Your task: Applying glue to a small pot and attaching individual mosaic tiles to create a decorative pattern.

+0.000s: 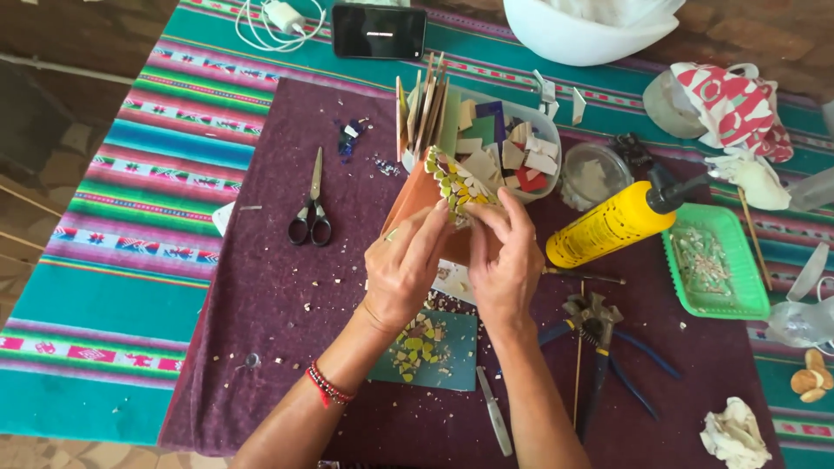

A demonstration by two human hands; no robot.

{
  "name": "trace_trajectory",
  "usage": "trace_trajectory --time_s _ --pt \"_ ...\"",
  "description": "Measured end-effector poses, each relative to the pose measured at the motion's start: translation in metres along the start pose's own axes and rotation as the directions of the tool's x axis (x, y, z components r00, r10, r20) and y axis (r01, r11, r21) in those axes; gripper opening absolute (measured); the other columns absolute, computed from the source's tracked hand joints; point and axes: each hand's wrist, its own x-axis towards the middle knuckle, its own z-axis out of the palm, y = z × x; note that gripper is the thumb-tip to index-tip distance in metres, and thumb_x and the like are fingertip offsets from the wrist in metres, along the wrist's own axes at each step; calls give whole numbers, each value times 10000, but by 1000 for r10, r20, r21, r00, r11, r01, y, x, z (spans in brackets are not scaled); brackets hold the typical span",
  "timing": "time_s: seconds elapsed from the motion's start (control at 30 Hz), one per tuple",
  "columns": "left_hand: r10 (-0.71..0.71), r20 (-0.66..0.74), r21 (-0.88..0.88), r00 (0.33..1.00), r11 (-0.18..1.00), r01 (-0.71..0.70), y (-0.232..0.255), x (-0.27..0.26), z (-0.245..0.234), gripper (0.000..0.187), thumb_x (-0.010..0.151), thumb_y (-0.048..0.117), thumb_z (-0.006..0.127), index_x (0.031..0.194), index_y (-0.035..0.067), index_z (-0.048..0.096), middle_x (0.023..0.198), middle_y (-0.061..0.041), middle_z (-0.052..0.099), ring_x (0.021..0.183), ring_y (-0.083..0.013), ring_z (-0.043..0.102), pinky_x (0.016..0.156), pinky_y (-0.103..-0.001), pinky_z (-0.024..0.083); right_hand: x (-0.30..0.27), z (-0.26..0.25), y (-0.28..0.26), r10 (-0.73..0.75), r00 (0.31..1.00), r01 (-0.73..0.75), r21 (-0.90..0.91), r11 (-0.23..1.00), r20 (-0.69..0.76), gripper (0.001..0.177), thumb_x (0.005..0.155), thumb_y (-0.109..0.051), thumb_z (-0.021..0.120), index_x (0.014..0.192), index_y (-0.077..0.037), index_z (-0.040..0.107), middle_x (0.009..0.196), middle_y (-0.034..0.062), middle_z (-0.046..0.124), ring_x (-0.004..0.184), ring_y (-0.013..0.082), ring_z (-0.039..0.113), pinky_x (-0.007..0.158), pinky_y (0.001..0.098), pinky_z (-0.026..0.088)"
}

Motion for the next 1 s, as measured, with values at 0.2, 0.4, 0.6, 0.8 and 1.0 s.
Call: trace_trajectory --time_s 0.2,0.4,0.6,0.8,1.0 --pt "60 -51 16 997 998 -60 -7 -9 9 407 868 33 810 1238 -43 659 975 -136 739 733 -247 726 637 -334 580 -14 7 8 47 999 -48 27 999 15 652 917 142 526 1505 40 266 1207 165 601 1035 295 737 919 442 650" --pt "97 -51 15 994 995 -96 -10 -8 11 418 861 20 816 1237 -52 649 992 -127 748 784 -236 737 650 -313 568 -11 1 0 48 998 -49 24 998 39 706 876 157 451 1535 44 224 1231 160 539 1084 307 718 977 469 618" --pt "131 -37 66 991 990 -128 -11 -7 12 343 879 21 795 1191 -53 672 986 -146 749 742 -241 727 657 -312 552 -9 2 -2 56 997 -58 45 997 51 743 842 168 462 1535 33 233 1231 160 536 1092 310 716 950 471 641" --pt "140 -19 83 990 987 -138 -10 -7 12 311 886 28 788 1166 -55 682 960 -155 753 692 -240 719 646 -311 545 -12 2 5 19 997 -20 15 1000 77 754 833 162 444 1540 36 213 1254 155 528 1105 290 710 930 429 647" --pt "131 -2 70 991 989 -131 -11 -6 11 360 909 39 764 1236 -57 650 992 -154 752 721 -236 727 658 -315 550 -16 3 3 2 993 -7 44 999 119 791 799 183 389 1554 31 210 1250 166 562 1175 310 681 1072 510 538"
